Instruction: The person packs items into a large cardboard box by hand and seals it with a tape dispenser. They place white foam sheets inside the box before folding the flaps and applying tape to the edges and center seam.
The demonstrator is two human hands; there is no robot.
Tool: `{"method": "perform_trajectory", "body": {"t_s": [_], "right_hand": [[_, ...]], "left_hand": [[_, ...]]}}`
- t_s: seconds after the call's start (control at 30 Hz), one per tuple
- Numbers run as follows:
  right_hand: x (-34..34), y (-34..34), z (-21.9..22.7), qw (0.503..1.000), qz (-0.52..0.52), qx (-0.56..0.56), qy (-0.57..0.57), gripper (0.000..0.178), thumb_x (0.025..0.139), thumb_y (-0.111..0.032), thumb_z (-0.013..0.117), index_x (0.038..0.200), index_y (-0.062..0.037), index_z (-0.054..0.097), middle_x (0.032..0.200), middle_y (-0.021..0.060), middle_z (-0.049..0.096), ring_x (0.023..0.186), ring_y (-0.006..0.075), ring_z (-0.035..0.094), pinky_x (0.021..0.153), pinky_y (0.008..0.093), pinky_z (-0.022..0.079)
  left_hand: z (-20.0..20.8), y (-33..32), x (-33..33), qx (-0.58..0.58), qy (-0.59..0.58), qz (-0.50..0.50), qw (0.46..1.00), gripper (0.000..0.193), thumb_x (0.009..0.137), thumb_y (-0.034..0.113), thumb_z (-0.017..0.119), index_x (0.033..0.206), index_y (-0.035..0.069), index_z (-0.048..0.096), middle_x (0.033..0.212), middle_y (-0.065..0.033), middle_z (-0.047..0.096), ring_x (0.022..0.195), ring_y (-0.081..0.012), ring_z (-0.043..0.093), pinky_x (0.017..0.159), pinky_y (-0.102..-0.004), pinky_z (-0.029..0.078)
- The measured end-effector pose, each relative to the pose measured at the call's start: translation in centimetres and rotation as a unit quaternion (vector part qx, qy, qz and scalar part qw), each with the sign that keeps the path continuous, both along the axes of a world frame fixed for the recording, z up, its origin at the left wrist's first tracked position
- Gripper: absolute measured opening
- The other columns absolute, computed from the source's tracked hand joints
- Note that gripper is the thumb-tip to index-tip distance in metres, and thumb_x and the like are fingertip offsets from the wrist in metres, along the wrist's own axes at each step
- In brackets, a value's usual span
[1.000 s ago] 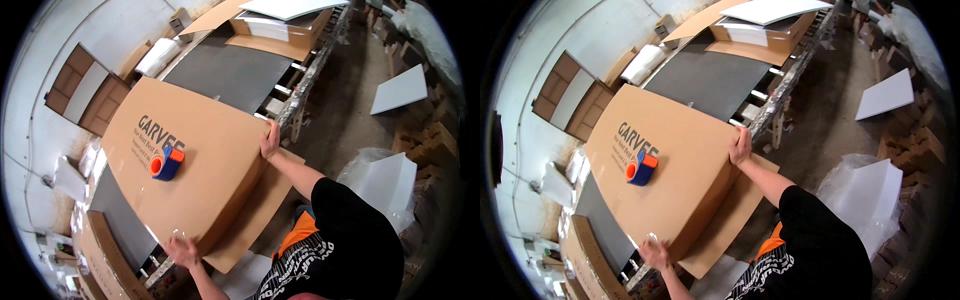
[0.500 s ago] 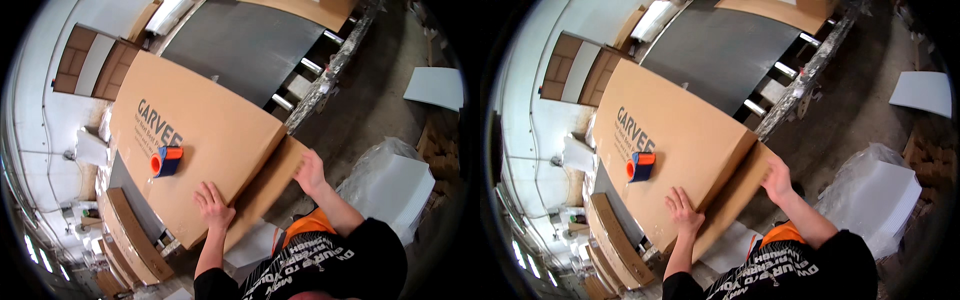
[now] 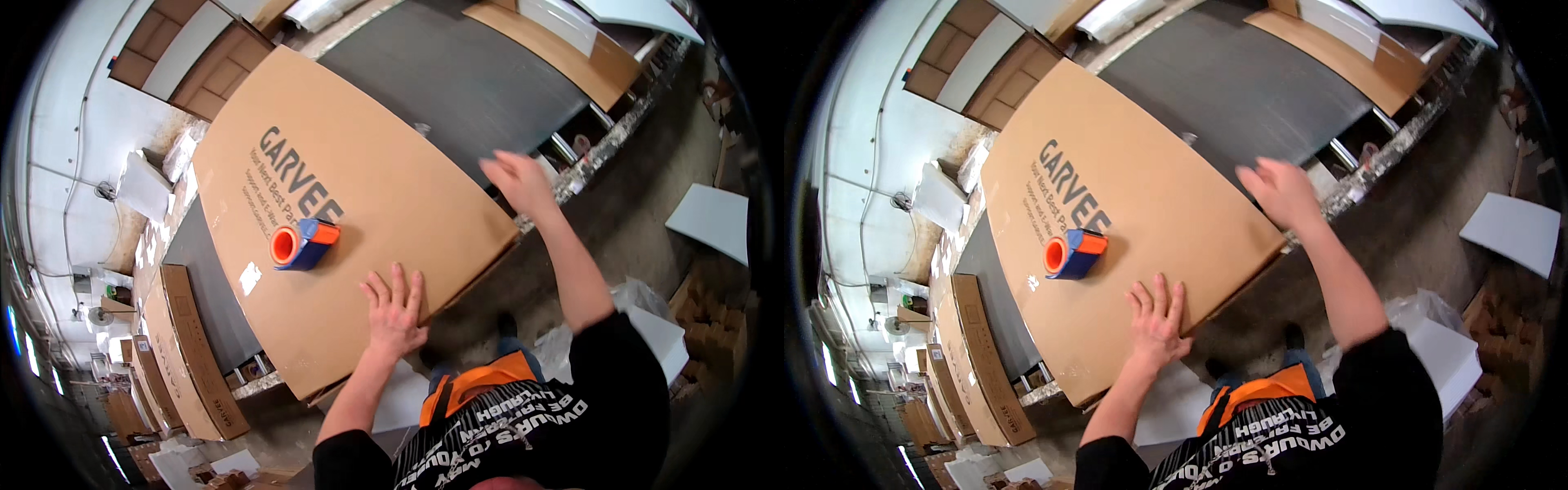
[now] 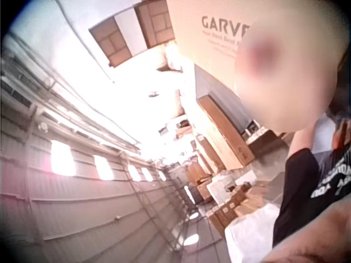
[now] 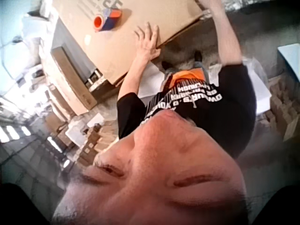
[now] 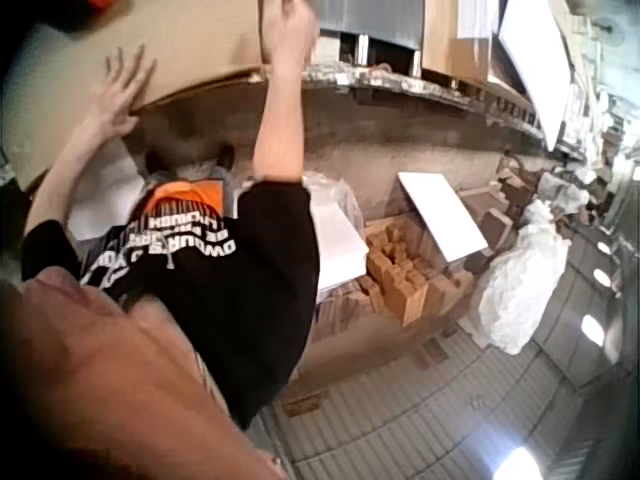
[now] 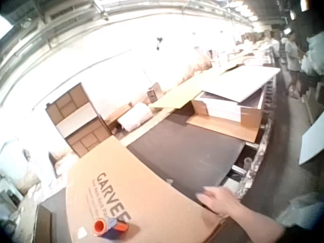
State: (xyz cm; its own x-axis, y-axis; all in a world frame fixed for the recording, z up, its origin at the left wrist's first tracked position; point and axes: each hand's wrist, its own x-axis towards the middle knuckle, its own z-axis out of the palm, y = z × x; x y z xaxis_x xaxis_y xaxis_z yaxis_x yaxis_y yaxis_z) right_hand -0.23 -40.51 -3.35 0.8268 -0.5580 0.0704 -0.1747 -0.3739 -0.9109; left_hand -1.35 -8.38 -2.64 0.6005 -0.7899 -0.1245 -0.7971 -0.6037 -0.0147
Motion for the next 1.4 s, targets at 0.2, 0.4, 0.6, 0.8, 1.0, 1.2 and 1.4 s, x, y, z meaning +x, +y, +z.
{"method": "perform_trajectory", "body": {"t_s": [0.2, 0.4, 0.6, 0.8, 1.0, 1.2, 1.4], "right_hand": [[17.0, 8.1, 2.1, 0.912, 0.386, -0.078, 0.113, 0.041, 0.08, -0.035, 0.067, 0.106, -0.004, 0.07, 0.11, 0.0152, 0.068, 0.099, 0.0235, 0.065, 0.087, 0.0367, 0.05], [14.4, 17.6, 5.5, 0.983, 0.147, -0.045, -0.102, 0.025, 0.08, -0.02, 0.067, 0.099, -0.0046, 0.072, 0.09, 0.0105, 0.073, 0.079, 0.0151, 0.068, 0.074, 0.0276, 0.053], [9.7, 25.1, 10.2, 0.989, -0.03, -0.141, -0.016, 0.021, 0.078, -0.023, 0.067, 0.086, -0.0036, 0.07, 0.071, 0.0126, 0.068, 0.07, 0.021, 0.068, 0.063, 0.0319, 0.052], [12.4, 37.7, 11.6, 0.914, 0.153, -0.301, 0.226, 0.041, 0.089, -0.041, 0.053, 0.082, -0.0043, 0.07, 0.081, 0.0148, 0.069, 0.077, 0.029, 0.068, 0.07, 0.0404, 0.052], [12.4, 30.0, 8.7, 0.873, 0.128, -0.374, 0.287, 0.047, 0.09, -0.042, 0.049, 0.09, -0.0018, 0.072, 0.087, 0.0169, 0.069, 0.079, 0.0294, 0.067, 0.073, 0.0389, 0.053], [14.8, 23.3, 4.5, 0.964, -0.006, -0.218, 0.152, 0.037, 0.067, -0.022, 0.073, 0.1, -0.0063, 0.072, 0.093, 0.0159, 0.07, 0.089, 0.0269, 0.068, 0.078, 0.0383, 0.053], [12.4, 19.1, 4.8, 0.982, 0.052, 0.141, 0.111, 0.052, 0.064, 0.002, 0.058, 0.115, -0.0064, 0.065, 0.094, 0.0054, 0.065, 0.09, 0.0181, 0.062, 0.08, 0.0303, 0.049]], "left_hand": [[-0.4, -0.3, 0.4, -0.065, -0.012, -0.035, 0.997, 0.104, 0.053, 0.039, 0.082, 0.145, 0.014, 0.04, 0.148, -0.0269, 0.033, 0.126, -0.0608, 0.032, 0.101, -0.0706, 0.027], [-1.4, 0.7, 0.8, -0.111, 0.004, -0.035, 0.993, 0.1, 0.059, 0.035, 0.079, 0.146, 0.011, 0.035, 0.15, -0.0276, 0.026, 0.127, -0.0648, 0.027, 0.101, -0.0755, 0.021], [-0.6, 1.0, 0.8, -0.098, 0.112, -0.055, 0.987, 0.08, 0.073, 0.027, 0.067, 0.143, 0.002, 0.036, 0.15, -0.0293, 0.026, 0.129, -0.0663, 0.021, 0.101, -0.0786, 0.014], [-5.3, 0.3, -0.5, -0.336, 0.007, -0.041, 0.941, 0.066, 0.096, 0.036, 0.041, 0.145, -0.006, 0.028, 0.148, -0.0401, 0.018, 0.133, -0.0622, 0.018, 0.097, -0.0804, 0.015], [-0.3, 1.8, 0.4, -0.149, 0.06, -0.043, 0.986, 0.079, 0.078, 0.035, 0.063, 0.143, 0.0, 0.036, 0.152, -0.0286, 0.023, 0.13, -0.0657, 0.021, 0.102, -0.0762, 0.017], [-1.3, 2.9, 0.4, -0.113, 0.047, -0.04, 0.992, 0.089, 0.066, 0.032, 0.072, 0.143, 0.001, 0.038, 0.151, -0.0267, 0.025, 0.129, -0.0668, 0.021, 0.104, -0.0757, 0.015], [-0.9, 3.4, 1.1, -0.097, 0.054, -0.045, 0.993, 0.104, 0.062, 0.034, 0.077, 0.149, 0.009, 0.026, 0.153, -0.0239, 0.025, 0.13, -0.0639, 0.024, 0.106, -0.073, 0.017]]}}
